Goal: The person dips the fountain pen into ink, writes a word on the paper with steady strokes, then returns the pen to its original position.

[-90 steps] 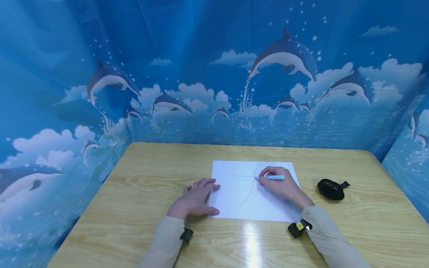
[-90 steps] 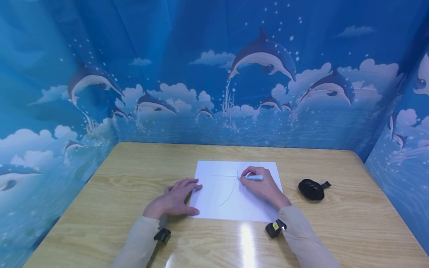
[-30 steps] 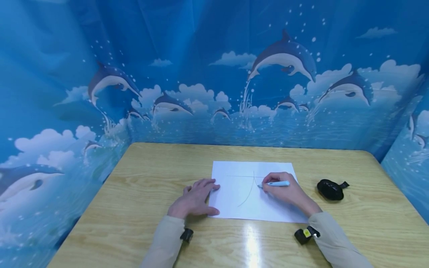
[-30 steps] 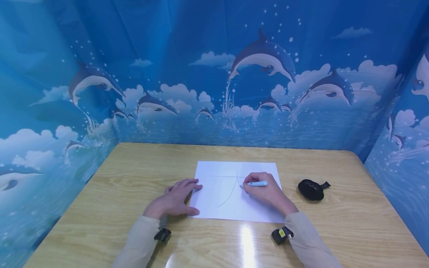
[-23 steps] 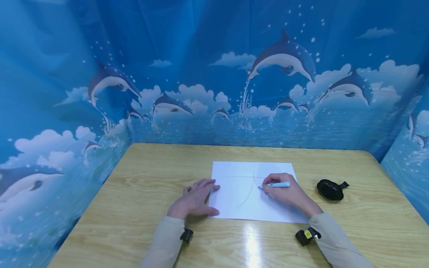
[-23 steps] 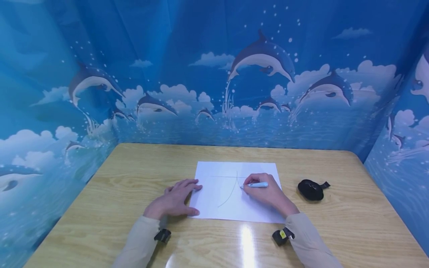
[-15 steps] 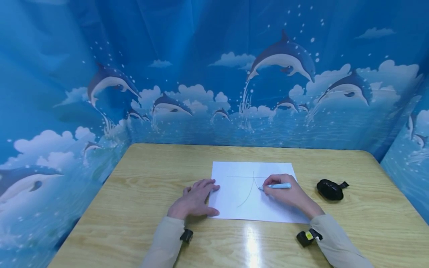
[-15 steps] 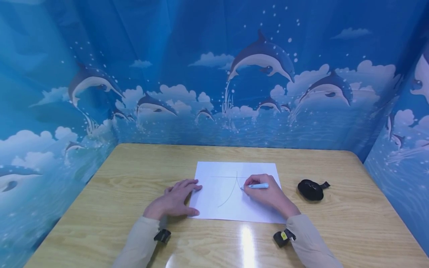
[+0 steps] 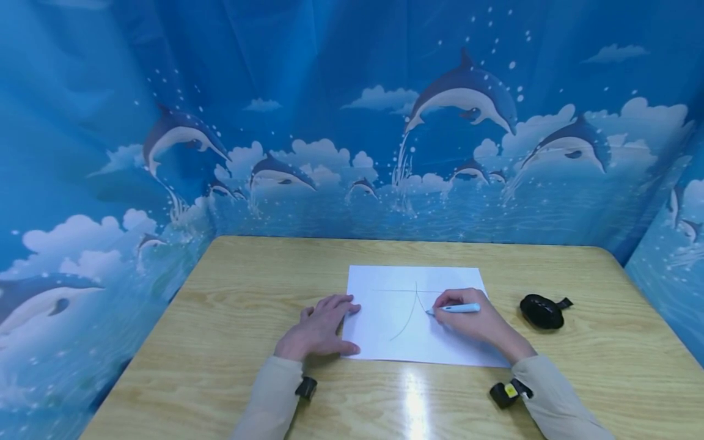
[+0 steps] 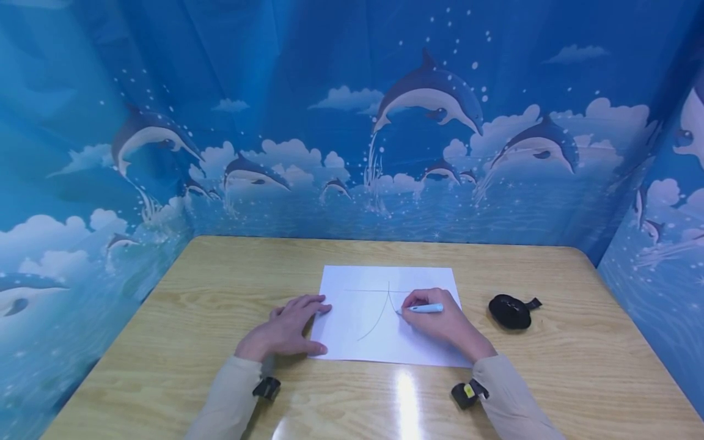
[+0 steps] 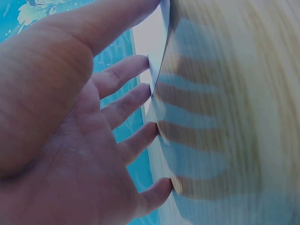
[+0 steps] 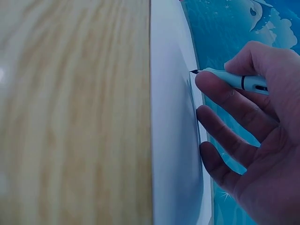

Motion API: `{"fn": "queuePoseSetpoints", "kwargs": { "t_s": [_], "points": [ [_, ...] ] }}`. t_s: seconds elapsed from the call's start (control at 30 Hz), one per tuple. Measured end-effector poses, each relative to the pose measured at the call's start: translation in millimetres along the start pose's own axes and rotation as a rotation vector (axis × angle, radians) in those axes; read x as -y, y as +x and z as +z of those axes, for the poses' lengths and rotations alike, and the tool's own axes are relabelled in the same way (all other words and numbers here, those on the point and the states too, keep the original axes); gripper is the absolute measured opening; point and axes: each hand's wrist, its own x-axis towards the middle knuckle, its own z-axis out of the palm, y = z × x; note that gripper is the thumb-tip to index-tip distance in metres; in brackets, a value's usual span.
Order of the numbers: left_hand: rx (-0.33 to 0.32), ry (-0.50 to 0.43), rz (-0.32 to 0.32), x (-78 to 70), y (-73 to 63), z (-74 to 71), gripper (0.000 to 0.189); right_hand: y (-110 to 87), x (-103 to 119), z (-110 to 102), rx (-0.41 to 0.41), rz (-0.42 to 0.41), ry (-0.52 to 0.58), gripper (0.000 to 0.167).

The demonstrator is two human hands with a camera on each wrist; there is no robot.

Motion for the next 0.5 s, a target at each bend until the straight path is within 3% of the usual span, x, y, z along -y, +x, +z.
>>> {"fn": "queuePoseSetpoints", "kwargs": {
  "t_s": [0.5],
  "points": [
    [0.004,-0.003,0.001,-0.4,0.0,-0.5,0.077,-5.4,-0.6,-2.2,0.002,-0.003,-0.022,0.006]
  ]
}}
